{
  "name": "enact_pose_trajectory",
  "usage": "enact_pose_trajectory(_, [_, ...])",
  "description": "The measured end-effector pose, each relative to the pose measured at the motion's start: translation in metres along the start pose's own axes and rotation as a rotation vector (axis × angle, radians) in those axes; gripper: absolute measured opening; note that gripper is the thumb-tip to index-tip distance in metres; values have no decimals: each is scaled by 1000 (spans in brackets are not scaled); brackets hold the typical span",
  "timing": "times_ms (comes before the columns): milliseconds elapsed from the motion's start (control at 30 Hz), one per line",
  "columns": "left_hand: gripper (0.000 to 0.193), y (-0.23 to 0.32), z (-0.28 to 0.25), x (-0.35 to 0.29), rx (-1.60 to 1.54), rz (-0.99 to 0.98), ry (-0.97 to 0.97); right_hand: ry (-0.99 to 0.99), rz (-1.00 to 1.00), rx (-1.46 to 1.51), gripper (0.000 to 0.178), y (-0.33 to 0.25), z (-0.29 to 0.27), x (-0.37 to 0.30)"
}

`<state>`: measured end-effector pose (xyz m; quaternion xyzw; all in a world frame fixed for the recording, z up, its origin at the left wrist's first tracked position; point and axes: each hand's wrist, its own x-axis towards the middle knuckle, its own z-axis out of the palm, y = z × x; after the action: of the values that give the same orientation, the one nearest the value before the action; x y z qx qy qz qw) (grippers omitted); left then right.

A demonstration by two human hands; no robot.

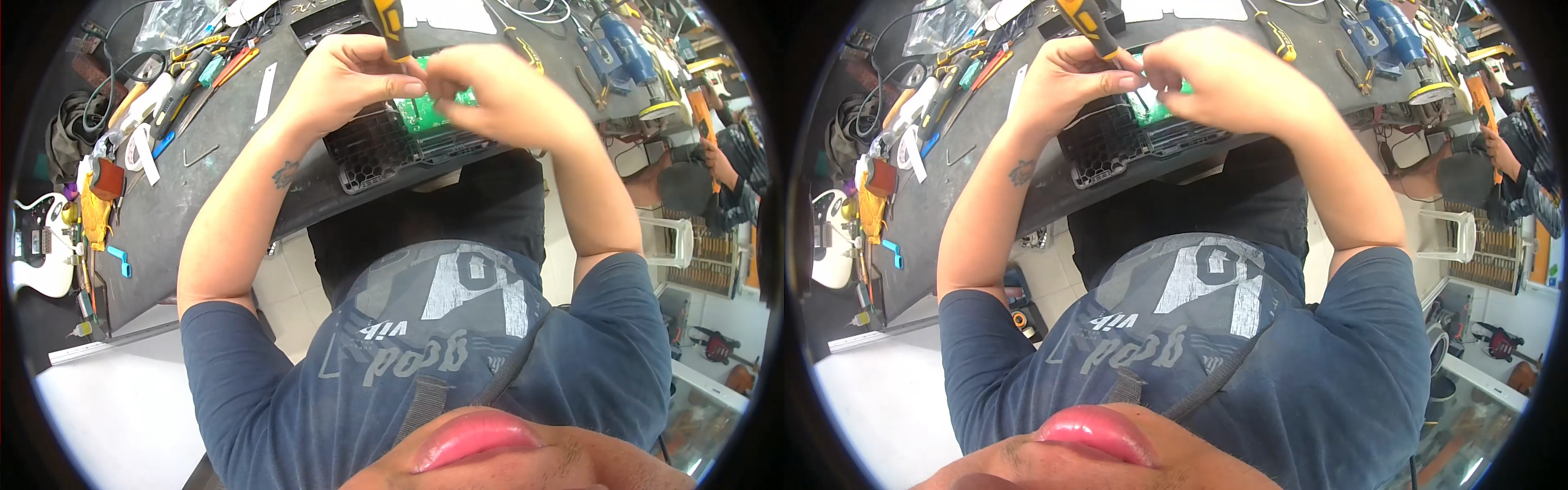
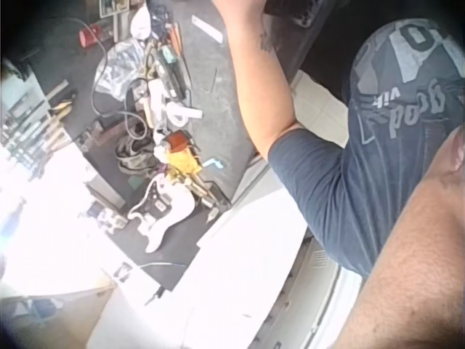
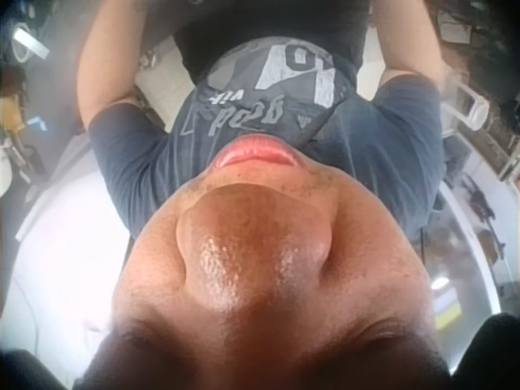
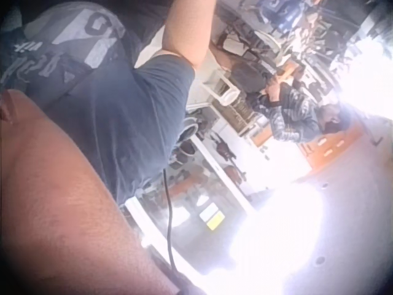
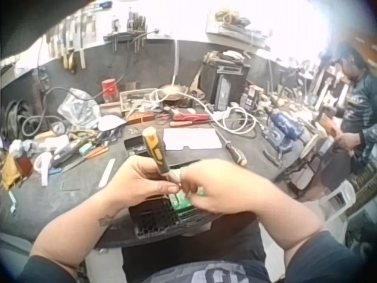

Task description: The person uses a screwdriver to remove screws from a black electronic mixer, lifts the casing, and removes a green circuit board after disconnecting internal wiring by hand.

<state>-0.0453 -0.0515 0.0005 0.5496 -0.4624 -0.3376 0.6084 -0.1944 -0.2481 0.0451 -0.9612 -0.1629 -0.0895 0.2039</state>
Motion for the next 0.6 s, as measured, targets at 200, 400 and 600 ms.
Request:
enact_pose_trajectory(200, [18, -4, -4, -1, 12, 85, 101, -76, 266, 53, 27, -16, 28, -4])
enact_pose_trajectory(400, [16, 0, -9, 0, 82, 62, 142, 48, 225, 49, 14, -12, 42, -1])
enact_pose_trajectory(600, [17, 0, -20, 2, 1, 135, 200, 138, 237, 199, 18, -10, 39, 15])
